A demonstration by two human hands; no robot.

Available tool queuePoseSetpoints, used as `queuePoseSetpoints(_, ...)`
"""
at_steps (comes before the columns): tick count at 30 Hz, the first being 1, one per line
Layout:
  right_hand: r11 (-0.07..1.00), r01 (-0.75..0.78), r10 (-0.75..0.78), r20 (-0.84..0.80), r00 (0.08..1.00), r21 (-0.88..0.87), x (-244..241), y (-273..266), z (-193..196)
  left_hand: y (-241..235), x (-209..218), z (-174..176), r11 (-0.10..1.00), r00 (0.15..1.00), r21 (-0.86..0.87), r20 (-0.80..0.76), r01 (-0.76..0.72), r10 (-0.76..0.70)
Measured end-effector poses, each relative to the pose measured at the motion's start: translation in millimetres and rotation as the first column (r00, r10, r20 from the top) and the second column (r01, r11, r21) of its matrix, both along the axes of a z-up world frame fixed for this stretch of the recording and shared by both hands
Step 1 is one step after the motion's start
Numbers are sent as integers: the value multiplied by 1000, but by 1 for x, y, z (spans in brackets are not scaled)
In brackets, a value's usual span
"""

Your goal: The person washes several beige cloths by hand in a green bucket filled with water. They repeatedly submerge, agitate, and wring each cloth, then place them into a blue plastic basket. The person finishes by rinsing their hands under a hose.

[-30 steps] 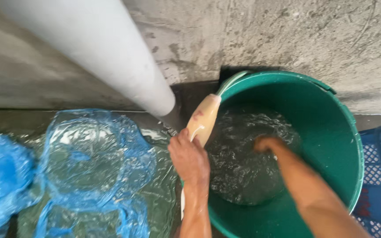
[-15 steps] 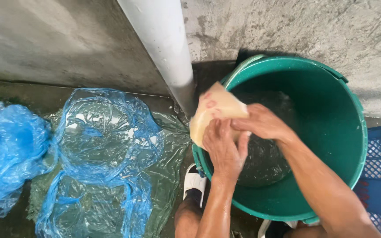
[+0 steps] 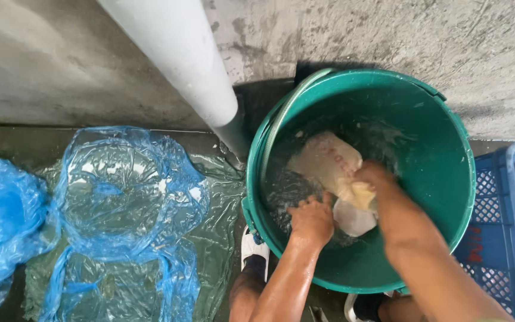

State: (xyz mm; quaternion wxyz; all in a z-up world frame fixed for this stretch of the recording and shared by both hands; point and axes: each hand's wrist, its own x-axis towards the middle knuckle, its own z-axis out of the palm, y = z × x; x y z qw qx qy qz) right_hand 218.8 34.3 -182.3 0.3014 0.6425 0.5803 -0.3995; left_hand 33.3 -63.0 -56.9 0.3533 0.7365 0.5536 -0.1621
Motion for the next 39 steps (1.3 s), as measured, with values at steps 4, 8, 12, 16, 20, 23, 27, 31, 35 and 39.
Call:
queuePoseSetpoints(4, 999, -40, 41, 47, 998, -30, -24, -33, -39, 15, -5, 5, 1000, 998, 7, -57, 8, -7)
queuePoseSetpoints(8, 987, -147, 152, 83, 985, -64, -27, -25, -18, 15, -2, 22, 1000, 1000, 11, -11, 14, -14)
queuePoseSetpoints(12, 983, -184, 185, -20, 983, 8, -5, 25, 52, 16, 1, 39, 997, 998, -53, -31, -54, 52)
queuePoseSetpoints(16, 974, 22, 76, -414, 907, 228, 23, 31, 151, 20, 3, 59, 967, 923, 86, 331, -238, 198)
queuePoseSetpoints(20, 710, 245, 208, -530, 822, 660, 27, -20, 223, 24, 4, 65, 805, 639, 390, 769, -448, -17)
queuePoseSetpoints(23, 503, 398, 216, -558, 801, 767, 28, -47, 245, 19, 4, 56, 813, 619, 357, 785, -460, 6)
queuePoseSetpoints(27, 444, 622, 109, -728, 677, 645, 42, -53, 253, 19, 14, 35, 842, 704, 291, 696, -453, 138)
queuePoseSetpoints(31, 499, 644, 150, -790, 594, 579, 65, -54, 257, 36, 22, 15, 889, 224, -315, 889, -332, 399)
queuePoseSetpoints(35, 591, 546, 85, -719, 690, 594, 84, -64, 271, 42, 41, 6, 436, 42, -862, 441, -259, 896)
queuePoseSetpoints(39, 571, 524, 51, -665, 745, 632, 107, -84, 291, 35, 84, 23, 507, -192, -857, 515, -92, 835)
